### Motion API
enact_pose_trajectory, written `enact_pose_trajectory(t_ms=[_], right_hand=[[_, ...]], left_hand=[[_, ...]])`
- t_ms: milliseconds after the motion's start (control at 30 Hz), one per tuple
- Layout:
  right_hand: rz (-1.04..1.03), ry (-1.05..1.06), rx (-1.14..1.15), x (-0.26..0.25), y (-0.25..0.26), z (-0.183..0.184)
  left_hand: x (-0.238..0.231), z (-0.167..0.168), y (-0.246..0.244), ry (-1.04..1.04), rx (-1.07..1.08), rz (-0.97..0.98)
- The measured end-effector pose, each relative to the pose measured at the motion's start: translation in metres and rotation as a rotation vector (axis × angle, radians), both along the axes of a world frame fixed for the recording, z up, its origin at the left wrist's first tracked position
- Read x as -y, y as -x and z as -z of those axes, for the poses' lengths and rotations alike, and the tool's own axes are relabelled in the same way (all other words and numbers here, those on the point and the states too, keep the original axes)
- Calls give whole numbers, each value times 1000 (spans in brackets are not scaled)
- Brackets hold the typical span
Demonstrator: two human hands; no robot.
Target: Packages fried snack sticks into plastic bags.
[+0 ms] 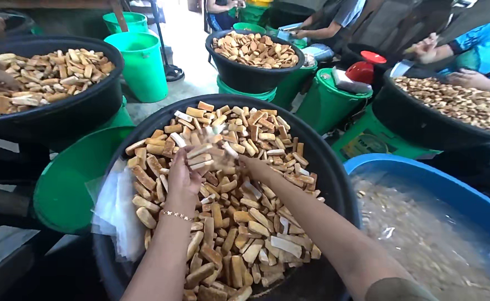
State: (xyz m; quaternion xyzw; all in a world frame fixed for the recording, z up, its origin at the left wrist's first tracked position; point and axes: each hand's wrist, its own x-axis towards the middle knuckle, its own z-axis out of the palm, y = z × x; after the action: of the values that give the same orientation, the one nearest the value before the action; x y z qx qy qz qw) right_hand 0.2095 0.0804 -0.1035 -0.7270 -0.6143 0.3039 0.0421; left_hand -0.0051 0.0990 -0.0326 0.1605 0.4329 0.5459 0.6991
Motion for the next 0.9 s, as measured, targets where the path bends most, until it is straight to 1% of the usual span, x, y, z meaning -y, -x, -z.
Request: enact_pose_trajectory(t_ms=[67, 100, 167, 200, 267, 300, 333, 367, 400, 467, 500, 567, 633, 700, 767, 833, 900], right_hand=[[47, 34, 86, 6, 4, -7], [66, 18, 91, 10, 2, -12], [114, -124, -4, 24, -7, -32], [163, -228, -100, 34, -11, -47], [268, -531, -329, 62, -13, -76], [290, -706, -428, 75, -9, -88], [272, -872, -471, 86, -3, -97], [224, -1017, -440, 94, 4, -103], [152, -1142, -349, 97, 10, -105], [4, -1291, -180, 91, 20, -100], [-48, -1309, -141, 86, 24, -98], [-138, -1336, -163, 75, 29, -95], [-169, -1400, -220, 70, 28, -101], [-73, -1415, -318, 77, 25, -116], [70, -1341, -473, 92, 23, -128], [184, -1244, -587, 105, 22, -127], [214, -1234, -614, 111, 25, -117]], left_hand=[[0, 1, 4, 17, -4, -34], [-1, 1, 6, 25, -1, -43], [-1, 0, 6, 39, -6, -51], [0, -1, 5, 43, -1, -39], [3, 0, 0, 46, 5, -5], [6, -2, -4, 45, 7, 25], [10, -4, -9, 44, 5, 60], [15, -7, -14, 34, -3, 103], [20, -9, -18, 20, -16, 148], [30, -10, -25, -30, -41, 243], [34, -11, -26, -62, -32, 289], [40, -13, -22, -143, 19, 339], [40, -12, -15, -251, 71, 307], [35, -13, -10, -274, 116, 239], [30, -13, -7, -211, 144, 179], [24, -15, -9, -139, 84, 137], [22, -16, -11, -109, 22, 152]])
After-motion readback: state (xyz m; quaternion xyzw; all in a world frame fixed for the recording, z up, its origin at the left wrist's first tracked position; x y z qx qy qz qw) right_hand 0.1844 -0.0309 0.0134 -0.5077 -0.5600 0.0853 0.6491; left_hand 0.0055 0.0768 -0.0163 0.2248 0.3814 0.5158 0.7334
